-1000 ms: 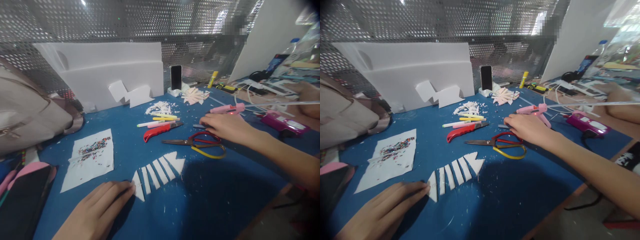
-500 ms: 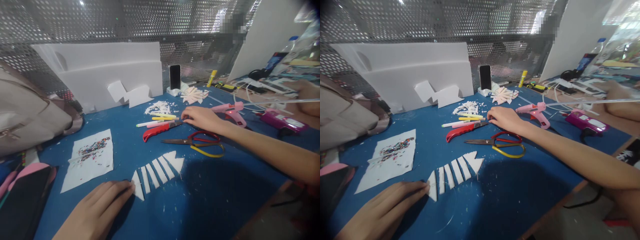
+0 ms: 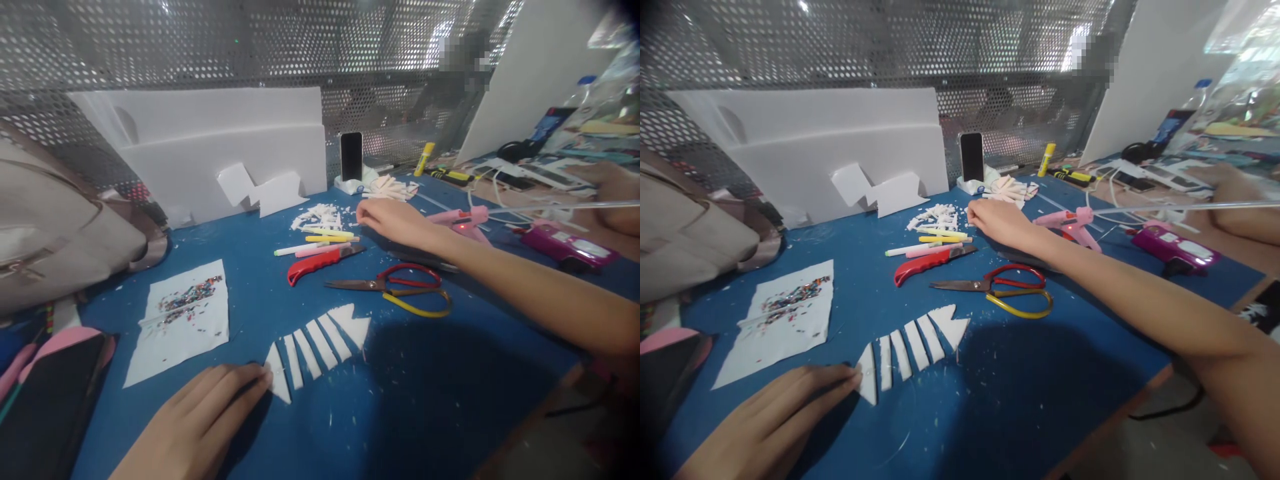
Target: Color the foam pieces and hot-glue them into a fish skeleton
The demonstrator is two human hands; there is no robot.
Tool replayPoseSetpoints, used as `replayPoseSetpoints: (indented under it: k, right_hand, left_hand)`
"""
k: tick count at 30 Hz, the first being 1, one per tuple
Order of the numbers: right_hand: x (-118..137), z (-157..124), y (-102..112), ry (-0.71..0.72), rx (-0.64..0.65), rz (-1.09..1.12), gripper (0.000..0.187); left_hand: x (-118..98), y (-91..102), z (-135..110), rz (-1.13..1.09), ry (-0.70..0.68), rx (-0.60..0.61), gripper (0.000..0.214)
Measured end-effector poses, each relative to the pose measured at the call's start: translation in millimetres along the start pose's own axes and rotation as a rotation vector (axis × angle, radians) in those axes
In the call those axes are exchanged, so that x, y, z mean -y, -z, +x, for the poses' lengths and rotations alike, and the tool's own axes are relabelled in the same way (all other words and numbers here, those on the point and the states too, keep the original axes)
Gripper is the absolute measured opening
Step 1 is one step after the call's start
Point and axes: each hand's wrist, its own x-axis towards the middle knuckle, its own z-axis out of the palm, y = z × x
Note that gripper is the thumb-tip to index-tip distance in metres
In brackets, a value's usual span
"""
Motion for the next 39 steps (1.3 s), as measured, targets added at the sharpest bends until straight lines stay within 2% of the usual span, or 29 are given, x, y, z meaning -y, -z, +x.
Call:
replayPoseSetpoints:
  k: [4, 9, 12, 19, 24, 28, 32, 39]
  right_hand:
    - [2, 6, 11, 0.022, -0.108, 0.031, 0.020]
    - [-2, 1, 18, 0.067, -0.158, 0.056, 0.036]
    - [-6, -5, 24, 0.048, -0.180, 0.073, 0.039]
    - [1, -26, 58, 0.006, -0.239, 0.174, 0.035]
    - [11, -40, 79, 0.003, -0.319, 0.192, 0.030]
    - [8, -40, 78, -0.046, -0.247, 0.126, 0.030]
    - [-1, -28, 62, -0.068, -0.082, 0.013, 0.024]
    - [-14, -3, 39, -0.219, 0.076, -0.232, 0.016]
  left_hand:
    - [-2, 1.3, 2, -0.011, 0.034, 0.012, 0.042]
    - [-2, 2.8, 3, -0.018, -0.011, -0.011, 0.041]
    - [-1, 2.5, 4, -0.028, 0.011, -0.011, 0.041]
    - [3, 0.6, 2, 0.038, -0.028, 0.032, 0.044]
    - [3, 1.2, 2, 0.039, -0.031, 0.008, 0.044]
    - [3, 1.3, 1, 0.055, -0.042, 0.037, 0.044]
    - [3, 1.4, 0, 0.045, -0.039, 0.037, 0.046]
    - [3, 0.5, 2, 0.020, -0.027, 0.013, 0.044]
